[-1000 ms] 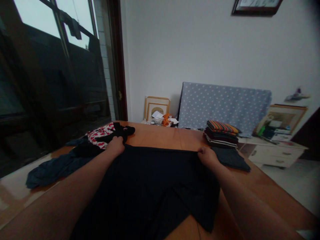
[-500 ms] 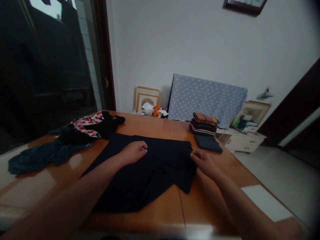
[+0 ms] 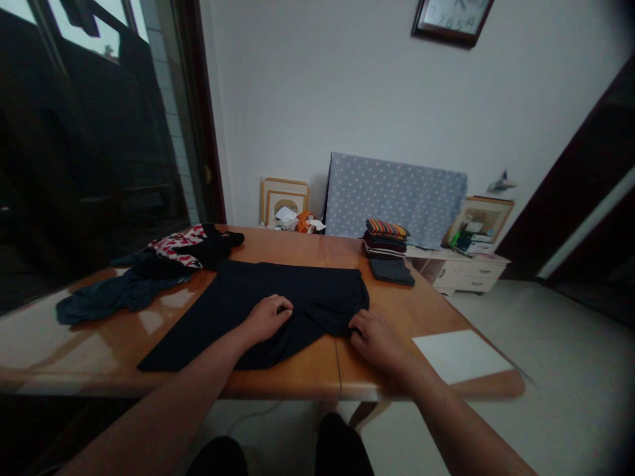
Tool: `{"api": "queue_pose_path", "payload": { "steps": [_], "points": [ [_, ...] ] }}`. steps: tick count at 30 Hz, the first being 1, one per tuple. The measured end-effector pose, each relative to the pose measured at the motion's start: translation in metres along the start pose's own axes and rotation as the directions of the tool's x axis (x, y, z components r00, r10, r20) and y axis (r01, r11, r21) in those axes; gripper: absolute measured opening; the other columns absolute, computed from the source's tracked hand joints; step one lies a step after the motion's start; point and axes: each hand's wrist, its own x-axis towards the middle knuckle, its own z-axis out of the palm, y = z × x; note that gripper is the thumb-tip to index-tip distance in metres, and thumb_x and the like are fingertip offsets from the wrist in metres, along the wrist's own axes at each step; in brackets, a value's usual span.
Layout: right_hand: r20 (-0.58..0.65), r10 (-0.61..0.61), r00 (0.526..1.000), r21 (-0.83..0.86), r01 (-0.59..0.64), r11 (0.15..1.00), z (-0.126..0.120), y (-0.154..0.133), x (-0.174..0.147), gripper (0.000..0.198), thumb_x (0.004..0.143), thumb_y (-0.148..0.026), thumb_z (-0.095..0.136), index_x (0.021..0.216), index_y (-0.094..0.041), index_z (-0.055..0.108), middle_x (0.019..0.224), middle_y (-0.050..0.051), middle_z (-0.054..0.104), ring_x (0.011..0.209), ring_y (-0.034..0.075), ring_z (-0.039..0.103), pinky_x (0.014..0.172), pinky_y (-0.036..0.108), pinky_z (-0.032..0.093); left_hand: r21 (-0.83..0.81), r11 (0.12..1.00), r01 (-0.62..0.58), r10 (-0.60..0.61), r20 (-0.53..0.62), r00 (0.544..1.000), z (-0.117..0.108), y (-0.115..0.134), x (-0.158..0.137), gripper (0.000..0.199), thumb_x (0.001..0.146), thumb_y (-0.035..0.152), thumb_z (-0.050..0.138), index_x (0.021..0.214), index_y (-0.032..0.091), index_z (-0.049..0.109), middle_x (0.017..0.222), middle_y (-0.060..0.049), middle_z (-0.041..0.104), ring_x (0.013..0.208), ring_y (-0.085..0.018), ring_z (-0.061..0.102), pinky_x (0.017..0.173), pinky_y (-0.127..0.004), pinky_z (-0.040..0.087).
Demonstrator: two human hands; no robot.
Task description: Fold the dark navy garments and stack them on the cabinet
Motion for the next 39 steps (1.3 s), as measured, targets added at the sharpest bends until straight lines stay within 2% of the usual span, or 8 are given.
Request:
{"api": "queue_pose_path", "payload": {
  "steps": [10, 15, 18, 21, 27, 33, 36, 39],
  "points": [
    [0.149, 0.167, 0.975, -0.185, -0.139, 0.973, -0.031, 0.054, -0.034, 0.02, 0.089, -0.023, 0.049, 0.083, -0.018, 0.068, 0.094, 0.012, 0.066, 0.089, 0.023, 0.06, 0.077, 0.032, 0.037, 0.172, 0.984, -0.04, 0.022, 0.105, 0.994, -0.003, 0.019, -0.016, 0.04, 0.081, 0.052, 0.066, 0.114, 0.029, 0.069, 0.119, -0.007, 0.066, 0.113, -0.029, 0.058, 0.096, -0.041, 0.044],
    [0.243, 0.341, 0.908, -0.204, -0.296, 0.933, -0.045, 0.066, -0.027, 0.019, 0.084, -0.03, 0.056, 0.077, -0.019, 0.07, 0.086, 0.013, 0.069, 0.08, 0.024, 0.063, 0.067, 0.032, 0.035, 0.11, 0.993, -0.05, 0.034, 0.143, 0.989, -0.003, 0.022, -0.026, 0.056, 0.079, 0.067, 0.063, 0.122, 0.03, 0.066, 0.13, -0.007, 0.062, 0.121, -0.03, 0.055, 0.102, -0.043, 0.041],
    [0.208, 0.323, 0.923, -0.181, -0.289, 0.94, -0.05, 0.057, -0.016, 0.022, 0.087, -0.031, 0.052, 0.079, -0.02, 0.07, 0.084, 0.011, 0.07, 0.077, 0.022, 0.063, 0.065, 0.031, 0.034, 0.037, 0.999, -0.007, 0.003, 0.11, 0.994, -0.002, 0.017, -0.028, 0.049, 0.088, 0.064, 0.053, 0.12, 0.029, 0.068, 0.13, -0.007, 0.063, 0.12, -0.027, 0.056, 0.103, -0.042, 0.04],
    [0.112, 0.251, 0.962, -0.105, -0.239, 0.965, -0.042, 0.036, -0.003, 0.022, 0.088, -0.026, 0.05, 0.098, -0.021, 0.069, 0.092, 0.009, 0.071, 0.083, 0.021, 0.064, 0.069, 0.029, 0.036, 0.007, 1.0, -0.003, 0.002, 0.09, 0.996, 0.001, 0.012, -0.029, 0.046, 0.09, 0.061, 0.053, 0.12, 0.029, 0.068, 0.13, -0.007, 0.063, 0.119, -0.026, 0.057, 0.103, -0.041, 0.041],
    [0.064, 0.227, 0.972, -0.109, -0.219, 0.97, -0.006, 0.011, 0.014, 0.053, 0.08, -0.015, 0.053, 0.132, -0.022, 0.057, 0.116, 0.012, 0.068, 0.098, 0.024, 0.065, 0.077, 0.031, 0.04, 0.102, 0.993, -0.053, 0.046, 0.073, 0.996, 0.005, 0.015, -0.034, 0.039, 0.09, 0.053, 0.057, 0.12, 0.03, 0.066, 0.135, -0.005, 0.06, 0.124, -0.027, 0.053, 0.104, -0.044, 0.039],
    [-0.009, 0.556, 0.831, -0.03, -0.556, 0.831, 0.005, 0.027, 0.025, 0.042, 0.092, -0.046, 0.043, 0.107, -0.014, 0.066, 0.105, 0.018, 0.07, 0.096, 0.029, 0.067, 0.075, 0.035, 0.043, 0.136, 0.986, -0.093, 0.089, 0.036, 0.995, 0.01, 0.011, -0.035, 0.035, 0.091, 0.05, 0.057, 0.119, 0.031, 0.066, 0.132, -0.004, 0.061, 0.121, -0.025, 0.055, 0.102, -0.042, 0.04],
    [0.074, 0.537, 0.84, -0.02, -0.538, 0.843, 0.01, 0.033, 0.03, 0.035, 0.088, -0.048, 0.05, 0.09, -0.018, 0.066, 0.095, 0.015, 0.072, 0.088, 0.028, 0.068, 0.068, 0.033, 0.041, 0.139, 0.986, -0.097, 0.095, 0.02, 0.995, 0.011, 0.01, -0.037, 0.036, 0.09, 0.051, 0.058, 0.118, 0.03, 0.066, 0.131, -0.004, 0.061, 0.122, -0.026, 0.054, 0.102, -0.042, 0.04],
    [0.006, 0.485, 0.875, 0.049, -0.484, 0.874, 0.019, 0.036, 0.034, 0.022, 0.087, -0.038, 0.05, 0.083, -0.02, 0.063, 0.086, 0.01, 0.071, 0.079, 0.023, 0.067, 0.063, 0.03, 0.039, 0.135, 0.987, -0.092, 0.092, 0.002, 0.996, 0.011, 0.012, -0.041, 0.036, 0.089, 0.051, 0.059, 0.117, 0.03, 0.066, 0.129, -0.004, 0.062, 0.12, -0.026, 0.055, 0.101, -0.042, 0.04]
  ]
}}
